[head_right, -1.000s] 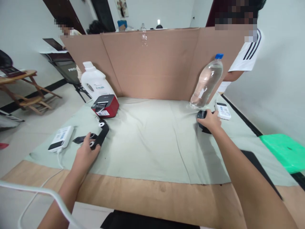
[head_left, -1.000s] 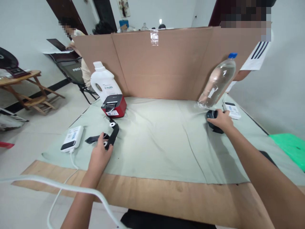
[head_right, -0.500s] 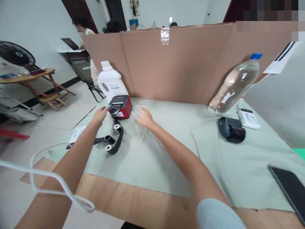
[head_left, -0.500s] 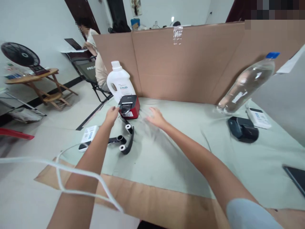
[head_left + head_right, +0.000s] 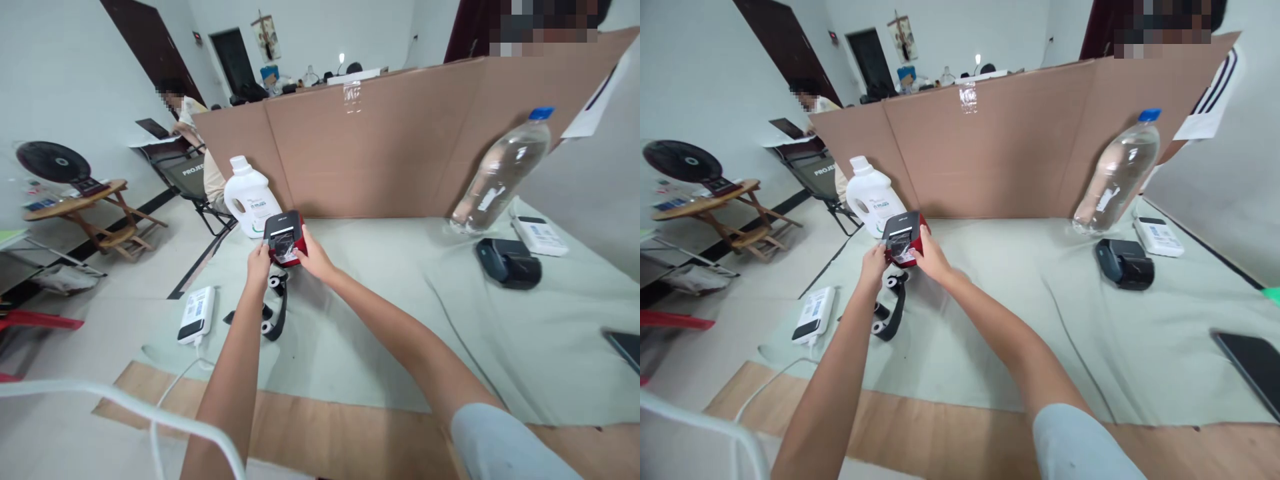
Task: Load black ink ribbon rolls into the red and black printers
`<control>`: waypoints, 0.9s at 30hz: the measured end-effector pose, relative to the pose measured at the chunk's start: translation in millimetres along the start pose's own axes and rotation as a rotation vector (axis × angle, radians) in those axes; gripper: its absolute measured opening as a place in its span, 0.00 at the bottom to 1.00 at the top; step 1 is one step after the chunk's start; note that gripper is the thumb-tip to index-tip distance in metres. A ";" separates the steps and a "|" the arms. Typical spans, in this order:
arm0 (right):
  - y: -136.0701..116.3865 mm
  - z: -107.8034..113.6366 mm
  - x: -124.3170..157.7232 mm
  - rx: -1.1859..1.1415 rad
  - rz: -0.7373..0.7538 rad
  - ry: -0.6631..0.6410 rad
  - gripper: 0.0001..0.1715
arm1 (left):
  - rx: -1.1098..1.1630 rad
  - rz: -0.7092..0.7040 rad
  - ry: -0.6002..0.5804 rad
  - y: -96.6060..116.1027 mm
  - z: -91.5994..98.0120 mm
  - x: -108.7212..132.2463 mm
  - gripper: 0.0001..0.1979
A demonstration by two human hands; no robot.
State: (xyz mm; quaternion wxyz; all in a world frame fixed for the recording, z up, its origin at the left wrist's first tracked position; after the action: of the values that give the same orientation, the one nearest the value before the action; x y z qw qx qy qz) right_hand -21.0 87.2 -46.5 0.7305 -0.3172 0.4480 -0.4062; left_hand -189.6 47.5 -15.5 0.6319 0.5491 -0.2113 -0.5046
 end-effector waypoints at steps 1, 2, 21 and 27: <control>-3.5 16.5 7.8 0.016 0.028 0.032 0.50 | 0.001 -0.023 0.009 11.6 -8.4 9.4 0.21; -6.4 34.2 17.4 0.032 0.048 0.061 0.49 | -0.007 -0.065 0.015 24.1 -17.7 20.0 0.21; 4.8 157.8 254.5 0.149 -0.099 0.319 0.44 | -0.125 -0.279 -0.242 82.2 -98.2 221.6 0.22; 8.1 159.9 256.0 0.173 -0.098 0.336 0.45 | 0.014 -0.186 -0.168 74.1 -101.3 212.2 0.15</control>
State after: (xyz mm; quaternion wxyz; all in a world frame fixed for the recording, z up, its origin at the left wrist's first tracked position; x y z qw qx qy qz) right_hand 196.1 -117.8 -91.3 0.6494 -0.2025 0.5112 -0.5253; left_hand 8.9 -96.6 -40.4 0.5587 0.5263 -0.2152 -0.6038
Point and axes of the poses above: each hand's wrist, its own x-axis away from the middle knuckle, its own z-axis out of the back of the hand, y = z × x, the point moved 1 cm from there along -x, towards the middle knuckle, and after that the axes turned 5 degrees about -z, right-handed, at the moved point
